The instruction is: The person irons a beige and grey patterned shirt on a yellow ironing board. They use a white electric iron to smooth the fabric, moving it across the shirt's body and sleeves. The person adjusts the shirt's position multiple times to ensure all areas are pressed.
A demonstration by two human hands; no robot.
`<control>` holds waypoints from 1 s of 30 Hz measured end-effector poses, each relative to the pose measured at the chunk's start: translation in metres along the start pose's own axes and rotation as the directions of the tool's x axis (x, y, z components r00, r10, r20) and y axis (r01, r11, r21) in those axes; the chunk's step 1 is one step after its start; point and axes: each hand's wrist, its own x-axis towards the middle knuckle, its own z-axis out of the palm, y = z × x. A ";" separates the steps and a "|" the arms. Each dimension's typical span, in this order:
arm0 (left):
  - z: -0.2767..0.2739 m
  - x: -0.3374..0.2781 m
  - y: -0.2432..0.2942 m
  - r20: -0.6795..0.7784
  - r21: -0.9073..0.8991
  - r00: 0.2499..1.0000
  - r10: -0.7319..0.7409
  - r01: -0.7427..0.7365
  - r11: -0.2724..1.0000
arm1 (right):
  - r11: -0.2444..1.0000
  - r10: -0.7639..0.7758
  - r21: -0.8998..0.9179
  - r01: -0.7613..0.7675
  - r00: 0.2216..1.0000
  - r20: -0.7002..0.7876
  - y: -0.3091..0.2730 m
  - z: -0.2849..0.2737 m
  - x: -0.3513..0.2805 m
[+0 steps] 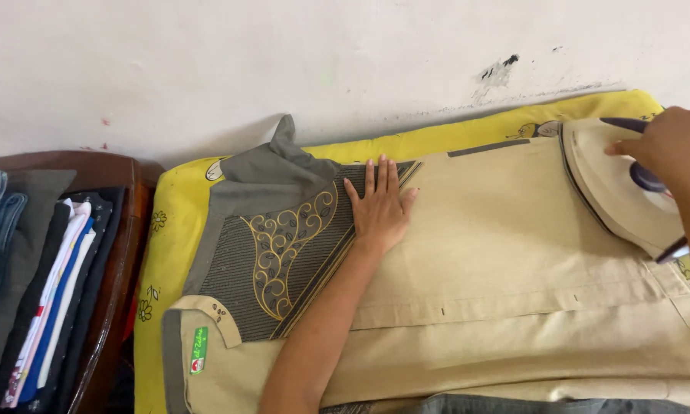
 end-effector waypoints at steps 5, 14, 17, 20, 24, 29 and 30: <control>-0.001 -0.001 -0.002 0.012 0.027 1.000 0.008 -0.009 1.000 | 0.971 0.080 0.211 -0.113 0.984 0.159 0.001 -0.034 -0.031; -0.009 -0.002 0.003 0.042 -0.014 0.999 -0.004 0.005 1.000 | 0.590 0.060 0.806 -0.046 0.998 0.013 0.003 0.159 -0.038; -0.001 -0.001 0.001 -0.017 0.026 1.000 0.013 -0.012 1.000 | 0.801 0.055 0.598 0.011 0.994 -0.091 -0.001 0.127 0.000; 0.002 -0.001 -0.001 -0.048 0.022 0.999 0.025 -0.024 0.999 | 0.965 -0.035 0.262 0.035 0.999 -0.006 0.003 0.012 -0.010; 0.004 0.002 0.001 -0.037 0.026 0.999 0.019 -0.018 0.999 | 0.987 -0.034 0.157 0.032 0.999 0.007 -0.012 0.011 -0.021; -0.002 -0.001 -0.006 0.033 0.002 0.999 0.042 -0.042 0.999 | 0.913 -0.285 0.335 0.231 0.951 0.122 0.032 -0.140 -0.160; -0.016 -0.014 -0.010 0.036 0.004 0.999 0.037 -0.037 0.999 | 0.912 -0.292 0.335 0.237 0.949 0.123 0.032 -0.126 -0.167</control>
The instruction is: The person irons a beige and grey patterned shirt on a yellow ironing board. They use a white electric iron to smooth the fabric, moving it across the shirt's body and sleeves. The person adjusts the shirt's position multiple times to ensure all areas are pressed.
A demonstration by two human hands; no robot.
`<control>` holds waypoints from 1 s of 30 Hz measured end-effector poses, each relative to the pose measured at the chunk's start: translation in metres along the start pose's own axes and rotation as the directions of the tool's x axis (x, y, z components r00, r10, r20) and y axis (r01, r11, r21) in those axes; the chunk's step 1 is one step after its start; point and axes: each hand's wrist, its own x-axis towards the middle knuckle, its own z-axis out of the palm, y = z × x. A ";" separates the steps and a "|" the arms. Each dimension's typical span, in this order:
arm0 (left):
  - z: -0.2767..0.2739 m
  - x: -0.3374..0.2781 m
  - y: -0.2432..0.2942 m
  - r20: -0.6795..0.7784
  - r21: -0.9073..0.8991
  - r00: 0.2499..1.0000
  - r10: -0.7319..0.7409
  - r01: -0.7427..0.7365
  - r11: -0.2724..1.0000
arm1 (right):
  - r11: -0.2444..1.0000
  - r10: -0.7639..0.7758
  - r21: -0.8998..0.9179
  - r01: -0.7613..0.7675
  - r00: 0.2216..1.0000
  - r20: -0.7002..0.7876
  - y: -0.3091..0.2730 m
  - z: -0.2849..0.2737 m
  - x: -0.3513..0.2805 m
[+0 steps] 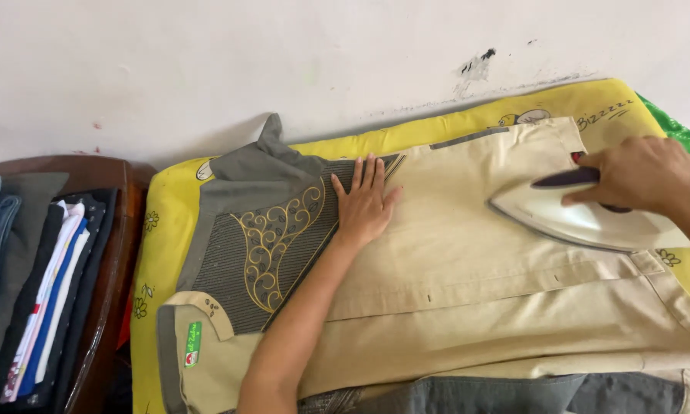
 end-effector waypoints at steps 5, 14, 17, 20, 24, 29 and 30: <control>-0.027 -0.093 -0.075 0.107 0.202 0.982 0.153 -0.173 0.964 | 0.966 -0.124 -0.253 0.047 0.947 -0.298 0.061 0.142 0.061; -0.064 -0.198 -0.187 0.050 0.238 0.965 -0.259 0.240 0.941 | 0.893 -0.318 -0.429 0.133 0.862 -0.395 -0.035 0.076 -0.048; -0.060 -0.199 -0.191 0.010 0.216 0.973 -0.232 0.224 0.950 | 0.833 -0.507 -0.286 0.473 0.860 -0.055 -0.143 -0.004 -0.110; -0.058 -0.202 -0.194 0.046 0.230 0.966 -0.253 0.236 0.944 | 0.709 -0.683 -0.116 0.695 0.638 -0.354 -0.246 -0.025 -0.147; -0.050 -0.205 -0.205 0.012 0.194 0.974 -0.227 0.220 0.956 | 0.540 -0.760 -0.036 0.841 0.469 -0.451 -0.335 -0.041 -0.167; -0.055 -0.205 -0.202 0.044 0.164 0.967 -0.253 0.242 0.956 | 0.644 -0.745 -0.095 0.759 0.594 -0.302 -0.288 -0.046 -0.166; -0.056 -0.205 -0.201 0.044 0.161 0.967 -0.251 0.241 0.957 | 0.645 -0.744 -0.096 0.758 0.596 -0.301 -0.258 -0.039 -0.159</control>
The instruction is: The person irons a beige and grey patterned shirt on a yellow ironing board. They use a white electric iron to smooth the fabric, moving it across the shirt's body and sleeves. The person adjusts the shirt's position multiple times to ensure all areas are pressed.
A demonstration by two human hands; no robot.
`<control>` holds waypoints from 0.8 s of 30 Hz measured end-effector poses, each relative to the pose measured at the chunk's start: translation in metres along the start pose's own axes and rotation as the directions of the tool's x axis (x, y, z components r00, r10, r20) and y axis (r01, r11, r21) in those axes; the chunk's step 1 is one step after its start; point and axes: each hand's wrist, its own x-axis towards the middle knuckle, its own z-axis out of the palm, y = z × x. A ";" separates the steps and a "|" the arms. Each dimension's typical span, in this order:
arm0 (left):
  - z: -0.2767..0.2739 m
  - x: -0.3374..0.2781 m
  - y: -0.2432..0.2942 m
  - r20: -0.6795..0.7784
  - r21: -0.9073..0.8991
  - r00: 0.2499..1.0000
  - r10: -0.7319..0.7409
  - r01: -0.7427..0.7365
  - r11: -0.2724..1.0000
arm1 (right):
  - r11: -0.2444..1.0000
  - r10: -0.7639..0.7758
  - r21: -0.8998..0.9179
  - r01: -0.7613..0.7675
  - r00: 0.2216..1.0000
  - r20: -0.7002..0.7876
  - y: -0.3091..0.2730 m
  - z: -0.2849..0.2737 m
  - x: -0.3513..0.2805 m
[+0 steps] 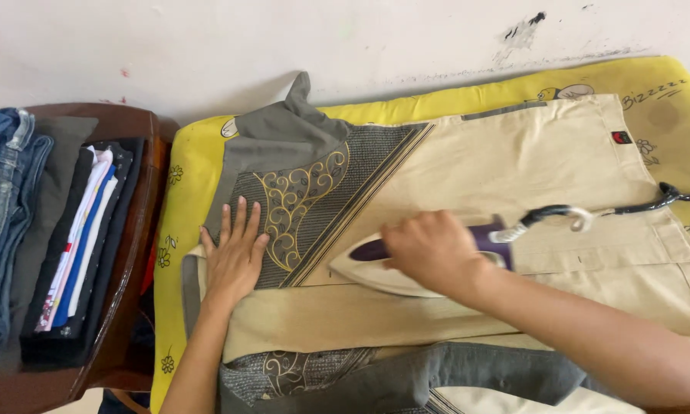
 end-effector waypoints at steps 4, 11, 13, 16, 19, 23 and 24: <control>0.006 0.003 -0.003 0.010 0.048 1.000 -0.003 0.003 0.999 | 0.866 0.499 -0.142 -0.479 0.849 0.173 0.090 -0.008 -0.082; 0.008 0.002 -0.002 -0.037 0.069 0.999 0.008 -0.006 0.998 | 0.625 0.768 0.209 -0.752 0.640 0.008 0.313 0.218 -0.206; 0.010 0.002 -0.004 -0.039 0.064 0.999 0.011 -0.008 0.998 | 0.611 0.768 0.260 -0.747 0.639 0.031 0.311 0.222 -0.213; 0.010 0.003 -0.003 -0.056 0.054 0.998 0.013 -0.010 0.999 | 0.589 0.761 0.355 -0.726 0.646 0.059 0.312 0.220 -0.217; 0.006 0.003 0.000 -0.050 0.034 0.999 0.016 -0.014 0.999 | 0.694 0.715 -0.010 -0.720 0.687 0.128 0.215 0.125 -0.144; 0.000 0.001 0.002 -0.067 -0.030 0.997 0.024 -0.026 0.999 | 0.896 0.388 -0.275 -0.350 0.917 0.096 0.135 0.043 -0.079; -0.001 0.001 0.002 -0.072 -0.028 0.997 0.014 -0.016 0.999 | 0.898 0.379 -0.275 -0.343 0.921 0.089 0.129 0.033 -0.053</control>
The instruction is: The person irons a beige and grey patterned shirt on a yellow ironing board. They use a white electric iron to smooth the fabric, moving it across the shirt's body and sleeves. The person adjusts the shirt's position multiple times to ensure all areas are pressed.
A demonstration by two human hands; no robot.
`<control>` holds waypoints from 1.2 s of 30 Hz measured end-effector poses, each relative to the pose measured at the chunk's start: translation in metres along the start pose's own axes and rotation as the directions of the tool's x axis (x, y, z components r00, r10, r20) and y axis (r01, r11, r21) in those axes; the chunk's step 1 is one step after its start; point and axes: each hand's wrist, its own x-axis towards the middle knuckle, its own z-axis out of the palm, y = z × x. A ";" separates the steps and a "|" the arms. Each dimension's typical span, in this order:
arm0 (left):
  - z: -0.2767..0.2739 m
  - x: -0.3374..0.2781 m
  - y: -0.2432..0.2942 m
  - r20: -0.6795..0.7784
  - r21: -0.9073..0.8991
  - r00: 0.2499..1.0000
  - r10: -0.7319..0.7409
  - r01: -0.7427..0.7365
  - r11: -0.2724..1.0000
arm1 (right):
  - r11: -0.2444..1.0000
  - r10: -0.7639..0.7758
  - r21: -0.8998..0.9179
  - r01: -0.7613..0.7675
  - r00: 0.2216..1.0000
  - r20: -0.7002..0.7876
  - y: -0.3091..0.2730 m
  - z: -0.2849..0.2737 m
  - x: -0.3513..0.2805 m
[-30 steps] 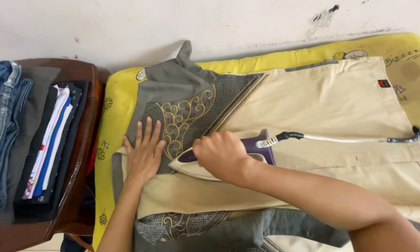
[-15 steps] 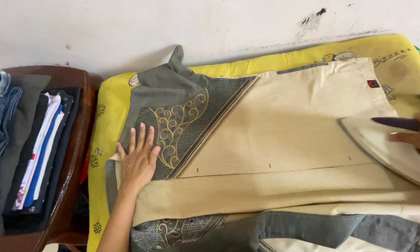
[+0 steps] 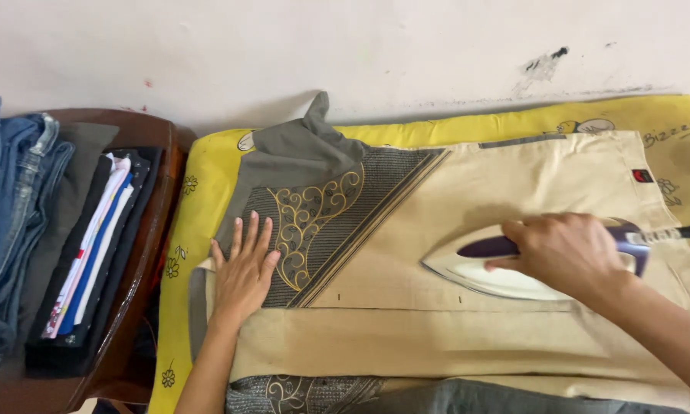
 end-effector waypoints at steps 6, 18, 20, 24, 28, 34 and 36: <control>0.003 -0.001 -0.001 -0.009 0.017 1.000 0.011 -0.011 1.000 | 0.986 0.063 0.161 -0.050 0.995 -0.075 -0.042 -0.082 0.131; 0.002 -0.001 -0.003 -0.020 -0.036 0.999 0.034 -0.035 0.999 | 0.995 -0.064 0.071 0.075 0.988 -0.139 -0.047 -0.053 0.051; 0.005 -0.003 -0.004 -0.011 -0.008 0.999 0.031 -0.031 0.999 | 0.995 -0.020 0.101 0.012 0.996 0.085 -0.040 -0.035 0.007; 0.004 -0.001 -0.002 -0.014 0.014 0.999 0.030 -0.030 0.999 | 0.990 0.139 -0.013 -0.139 0.986 0.092 0.020 -0.015 0.006; 0.008 0.000 -0.005 -0.038 0.020 0.999 0.035 -0.035 0.999 | 0.864 0.481 0.064 -0.500 0.855 0.196 0.105 0.013 0.066; 0.005 -0.001 -0.003 0.002 0.002 1.000 0.012 -0.012 1.000 | 0.790 0.600 0.087 -0.607 0.794 0.101 0.168 0.062 0.120; 0.005 -0.001 -0.003 -0.003 -0.003 1.000 0.016 -0.016 1.000 | 0.773 0.605 0.132 -0.621 0.783 0.144 0.144 0.037 0.087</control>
